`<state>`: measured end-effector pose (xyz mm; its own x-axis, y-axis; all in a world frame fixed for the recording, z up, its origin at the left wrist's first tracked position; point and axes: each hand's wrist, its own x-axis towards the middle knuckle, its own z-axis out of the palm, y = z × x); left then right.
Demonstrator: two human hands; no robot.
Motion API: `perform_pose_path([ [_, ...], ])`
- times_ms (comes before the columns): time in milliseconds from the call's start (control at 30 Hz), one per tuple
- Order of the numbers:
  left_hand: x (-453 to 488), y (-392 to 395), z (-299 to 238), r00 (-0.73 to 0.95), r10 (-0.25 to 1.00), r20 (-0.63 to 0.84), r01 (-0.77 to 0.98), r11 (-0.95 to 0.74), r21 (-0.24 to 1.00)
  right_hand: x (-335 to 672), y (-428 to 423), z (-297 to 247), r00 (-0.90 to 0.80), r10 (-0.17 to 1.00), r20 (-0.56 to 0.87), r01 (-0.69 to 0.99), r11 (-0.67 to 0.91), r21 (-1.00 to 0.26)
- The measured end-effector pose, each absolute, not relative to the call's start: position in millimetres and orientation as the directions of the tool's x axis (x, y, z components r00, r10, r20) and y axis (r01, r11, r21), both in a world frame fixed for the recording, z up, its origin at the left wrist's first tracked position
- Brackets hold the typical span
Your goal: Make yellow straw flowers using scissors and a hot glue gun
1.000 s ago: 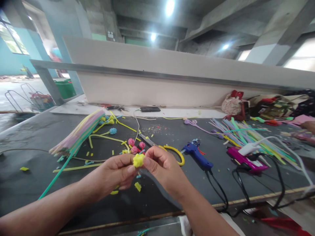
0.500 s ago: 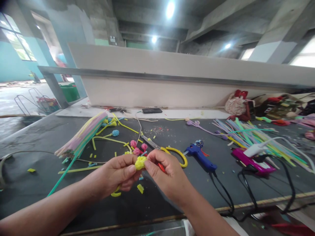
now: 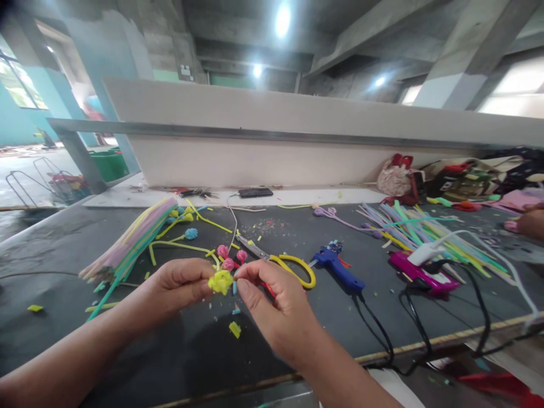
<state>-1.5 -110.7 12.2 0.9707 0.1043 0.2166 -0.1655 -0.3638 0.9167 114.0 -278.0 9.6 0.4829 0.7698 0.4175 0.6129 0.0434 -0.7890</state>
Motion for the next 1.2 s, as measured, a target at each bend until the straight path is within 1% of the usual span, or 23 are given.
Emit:
perform_pose_path([
  [67, 1, -108, 11, 0.954, 0.084, 0.287, -0.218, -0.460, 0.861, 114, -277, 8, 0.486, 0.744, 0.459, 0.657, 0.036, -0.753],
  [167, 4, -109, 5, 0.937, 0.066, 0.344, -0.260, -0.530, 0.807, 112, -276, 9, 0.492, 0.730, 0.475, 0.689, 0.007, -0.725],
  [267, 5, -109, 1, 0.923, 0.049, 0.383, -0.297, -0.544, 0.785, 111, -276, 12, 0.511, 0.729, 0.455, 0.690, -0.032, -0.723],
  [400, 4, -108, -3, 0.920, -0.011, 0.393, -0.334, -0.546, 0.768, 110, -276, 16, 0.485, 0.750, 0.449, 0.686, -0.008, -0.727],
  [533, 3, -107, -5, 0.916, -0.090, 0.391, -0.365, -0.592, 0.719, 112, -275, 17, 0.458, 0.806, 0.375, 0.637, -0.003, -0.771],
  [600, 3, -107, -4, 0.912, -0.142, 0.384, -0.390, -0.592, 0.705, 116, -275, 17, 0.440, 0.842, 0.311, 0.588, -0.008, -0.809],
  [667, 3, -108, -3, 0.903, -0.185, 0.388, -0.419, -0.573, 0.704, 119, -276, 16, 0.416, 0.869, 0.269, 0.578, -0.024, -0.816],
  [733, 4, -109, -3, 0.895, -0.197, 0.400, -0.438, -0.557, 0.706, 122, -276, 15, 0.364, 0.876, 0.318, 0.668, -0.008, -0.744],
  [800, 4, -110, -4, 0.890, -0.193, 0.413, -0.446, -0.554, 0.703, 124, -277, 16, 0.272, 0.861, 0.429, 0.802, 0.043, -0.596],
  [867, 4, -111, -6, 0.890, -0.183, 0.417, -0.443, -0.559, 0.701, 124, -278, 16, 0.172, 0.845, 0.507, 0.893, 0.083, -0.442],
  [967, 3, -112, -8, 0.906, -0.134, 0.401, -0.400, -0.580, 0.710, 121, -280, 15, 0.103, 0.824, 0.558, 0.950, 0.084, -0.300],
  [1067, 1, -115, -9, 0.914, -0.066, 0.399, -0.353, -0.610, 0.709, 114, -280, 11, 0.080, 0.773, 0.629, 0.984, 0.040, -0.173],
  [1133, 0, -116, -9, 0.913, -0.037, 0.406, -0.339, -0.621, 0.706, 111, -279, 8, 0.083, 0.741, 0.666, 0.993, -0.005, -0.118],
  [1167, 0, -117, -8, 0.913, -0.029, 0.407, -0.336, -0.619, 0.710, 110, -278, 7, 0.098, 0.731, 0.675, 0.992, -0.019, -0.123],
  [1200, 1, -117, -8, 0.916, -0.020, 0.401, -0.328, -0.612, 0.719, 109, -277, 6, 0.128, 0.731, 0.670, 0.986, -0.024, -0.162],
])
